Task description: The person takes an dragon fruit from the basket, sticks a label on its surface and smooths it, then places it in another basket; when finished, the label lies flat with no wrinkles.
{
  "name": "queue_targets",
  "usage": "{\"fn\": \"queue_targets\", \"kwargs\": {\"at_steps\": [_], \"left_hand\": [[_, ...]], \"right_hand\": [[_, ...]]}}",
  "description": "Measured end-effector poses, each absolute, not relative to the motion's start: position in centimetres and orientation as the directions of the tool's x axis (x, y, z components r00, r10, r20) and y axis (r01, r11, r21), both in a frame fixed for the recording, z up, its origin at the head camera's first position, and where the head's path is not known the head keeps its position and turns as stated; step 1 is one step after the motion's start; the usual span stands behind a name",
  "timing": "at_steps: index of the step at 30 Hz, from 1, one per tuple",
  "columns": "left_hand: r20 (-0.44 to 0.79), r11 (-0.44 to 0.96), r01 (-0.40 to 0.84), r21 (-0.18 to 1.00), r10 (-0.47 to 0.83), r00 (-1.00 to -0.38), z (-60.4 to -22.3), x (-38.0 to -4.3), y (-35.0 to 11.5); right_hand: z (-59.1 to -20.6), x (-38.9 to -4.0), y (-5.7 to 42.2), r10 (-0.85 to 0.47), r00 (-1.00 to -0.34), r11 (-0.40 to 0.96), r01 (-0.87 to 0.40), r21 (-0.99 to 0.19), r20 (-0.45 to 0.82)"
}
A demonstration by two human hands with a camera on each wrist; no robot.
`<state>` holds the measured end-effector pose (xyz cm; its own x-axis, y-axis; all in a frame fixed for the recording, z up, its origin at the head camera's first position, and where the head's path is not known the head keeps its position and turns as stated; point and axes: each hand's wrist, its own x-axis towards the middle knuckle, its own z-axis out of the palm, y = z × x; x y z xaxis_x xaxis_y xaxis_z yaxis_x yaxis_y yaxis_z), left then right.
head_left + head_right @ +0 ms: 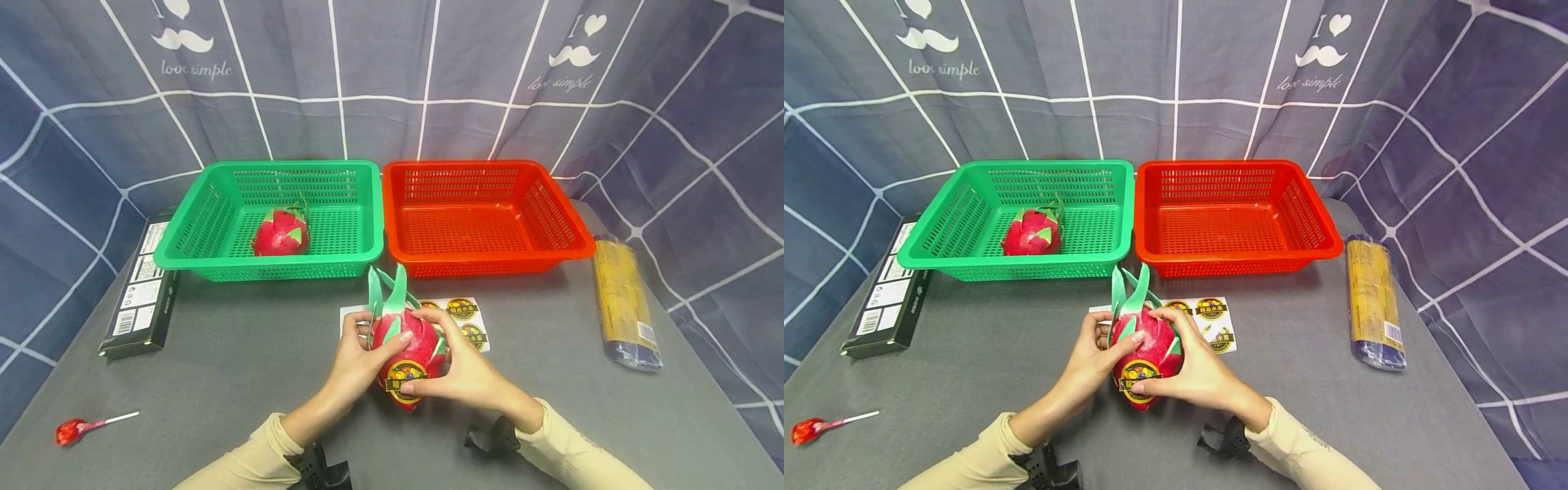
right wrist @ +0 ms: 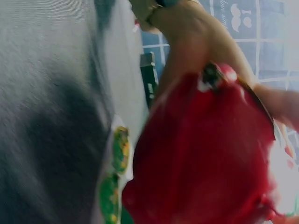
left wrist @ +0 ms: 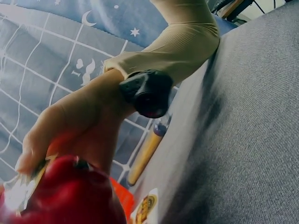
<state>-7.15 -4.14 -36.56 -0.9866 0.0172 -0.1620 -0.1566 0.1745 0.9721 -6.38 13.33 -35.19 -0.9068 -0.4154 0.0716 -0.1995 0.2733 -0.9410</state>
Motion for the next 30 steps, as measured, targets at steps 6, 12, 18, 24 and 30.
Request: {"fn": "queue_targets", "kwargs": {"at_steps": [6, 12, 18, 24, 30], "left_hand": [[-0.121, 0.210, -0.107, 0.972, 0.056, -0.991, -35.4, -7.0, -4.3], [-0.039, 0.146, -0.039, 0.989, -0.001, -0.999, -34.5, -8.3, -5.1], [0.035, 0.042, 0.034, 0.999, -0.027, -0.999, -33.7, -9.9, -5.5], [0.120, 0.055, 0.123, 0.991, 0.050, -0.992, -32.9, -11.9, -5.6], [0.067, 0.241, 0.112, 0.964, 0.190, -0.980, -33.3, -14.2, -4.4]], "right_hand": [[-34.0, -6.3, 14.5, -0.476, -0.878, 0.280, -0.106, -0.954, -0.042], [-32.9, -6.0, 15.5, -0.528, -0.847, 0.261, -0.086, -0.961, -0.067], [-31.2, -5.9, 17.1, -0.562, -0.827, 0.163, -0.119, -0.979, 0.007], [-29.0, -6.5, 18.2, -0.499, -0.864, 0.114, -0.148, -0.982, 0.072], [-27.4, -7.6, 18.7, -0.333, -0.942, 0.159, -0.082, -0.984, 0.024]]}}
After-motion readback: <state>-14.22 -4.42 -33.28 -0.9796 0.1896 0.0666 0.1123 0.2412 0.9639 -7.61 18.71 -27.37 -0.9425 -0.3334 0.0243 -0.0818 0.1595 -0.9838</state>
